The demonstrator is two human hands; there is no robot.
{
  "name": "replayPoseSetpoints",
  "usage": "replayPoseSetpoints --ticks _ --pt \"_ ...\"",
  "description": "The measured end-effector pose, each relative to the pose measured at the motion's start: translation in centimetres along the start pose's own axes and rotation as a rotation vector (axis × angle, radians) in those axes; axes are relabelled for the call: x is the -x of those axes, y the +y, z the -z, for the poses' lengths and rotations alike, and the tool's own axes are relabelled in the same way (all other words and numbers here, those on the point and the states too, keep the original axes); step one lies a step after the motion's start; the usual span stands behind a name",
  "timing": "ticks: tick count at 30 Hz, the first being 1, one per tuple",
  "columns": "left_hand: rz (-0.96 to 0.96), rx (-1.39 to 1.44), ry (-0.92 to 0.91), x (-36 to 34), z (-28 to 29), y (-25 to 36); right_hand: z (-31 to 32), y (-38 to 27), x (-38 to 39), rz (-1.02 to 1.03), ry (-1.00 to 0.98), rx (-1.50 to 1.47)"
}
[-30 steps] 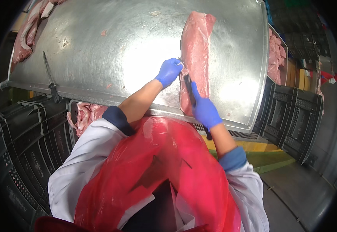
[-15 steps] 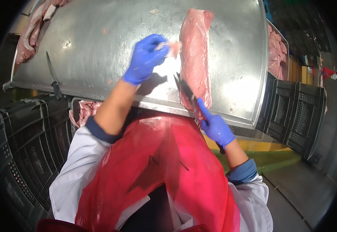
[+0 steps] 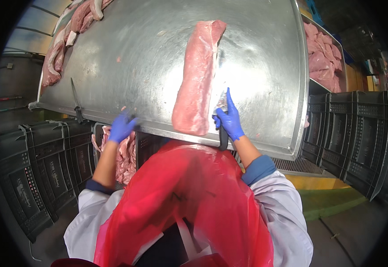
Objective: The person trims fat and connective tissue from large cuts of raw meat using a knife. They repeatedly position the meat on a stainless steel table, slice off unwanted portions, and place the trimmed pieces into a nearby bin. The process is repeated for multiple cuts throughout the clip.
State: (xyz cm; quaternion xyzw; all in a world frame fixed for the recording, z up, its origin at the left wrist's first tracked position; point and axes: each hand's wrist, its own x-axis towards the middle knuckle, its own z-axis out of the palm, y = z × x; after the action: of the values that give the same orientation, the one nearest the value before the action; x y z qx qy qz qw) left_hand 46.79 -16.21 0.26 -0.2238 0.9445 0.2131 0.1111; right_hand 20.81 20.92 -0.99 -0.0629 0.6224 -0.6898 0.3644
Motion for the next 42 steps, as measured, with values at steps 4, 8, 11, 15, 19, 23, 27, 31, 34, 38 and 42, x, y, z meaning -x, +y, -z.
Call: replayPoseSetpoints --ticks 4,8,11,15,19,23,27,31,34,38,42 --pt "0.163 0.075 0.173 -11.4 -1.4 24.3 7.4 -0.9 0.9 0.054 0.07 -0.035" --pt "0.423 -0.295 0.143 -19.5 -3.6 29.3 14.4 -2.5 2.8 0.093 0.181 0.04" --pt "0.409 -0.164 0.065 -21.2 -1.8 27.8 18.8 -2.1 5.1 0.131 0.24 0.023" --pt "0.132 0.174 -0.018 -23.6 -0.5 20.6 21.6 -2.2 8.4 0.071 0.369 -0.06" --pt "0.05 1.226 -0.625 -23.4 1.3 15.6 22.6 -1.8 10.3 0.04 0.463 -0.119" --pt "0.211 1.088 -0.511 -23.0 -1.1 10.9 24.2 -2.1 10.6 0.018 0.465 -0.038" --pt "0.149 0.373 0.172 -18.4 -2.2 18.9 23.8 -1.4 8.0 0.062 0.468 -0.033" --pt "0.179 -0.146 -0.006 -13.8 -3.7 28.0 20.5 -2.0 2.5 0.093 0.286 -0.101" --pt "0.096 0.094 -0.047 -15.7 -2.3 24.2 17.5 -2.8 -4.8 0.233 0.089 0.206" --pt "-0.012 0.136 -0.074 -17.4 -1.7 19.7 9.8 -9.6 -14.6 0.111 -0.025 0.522" --pt "-0.106 0.32 -0.161 -19.6 -0.1 16.5 6.6 -11.0 -21.9 0.043 -0.024 0.426"
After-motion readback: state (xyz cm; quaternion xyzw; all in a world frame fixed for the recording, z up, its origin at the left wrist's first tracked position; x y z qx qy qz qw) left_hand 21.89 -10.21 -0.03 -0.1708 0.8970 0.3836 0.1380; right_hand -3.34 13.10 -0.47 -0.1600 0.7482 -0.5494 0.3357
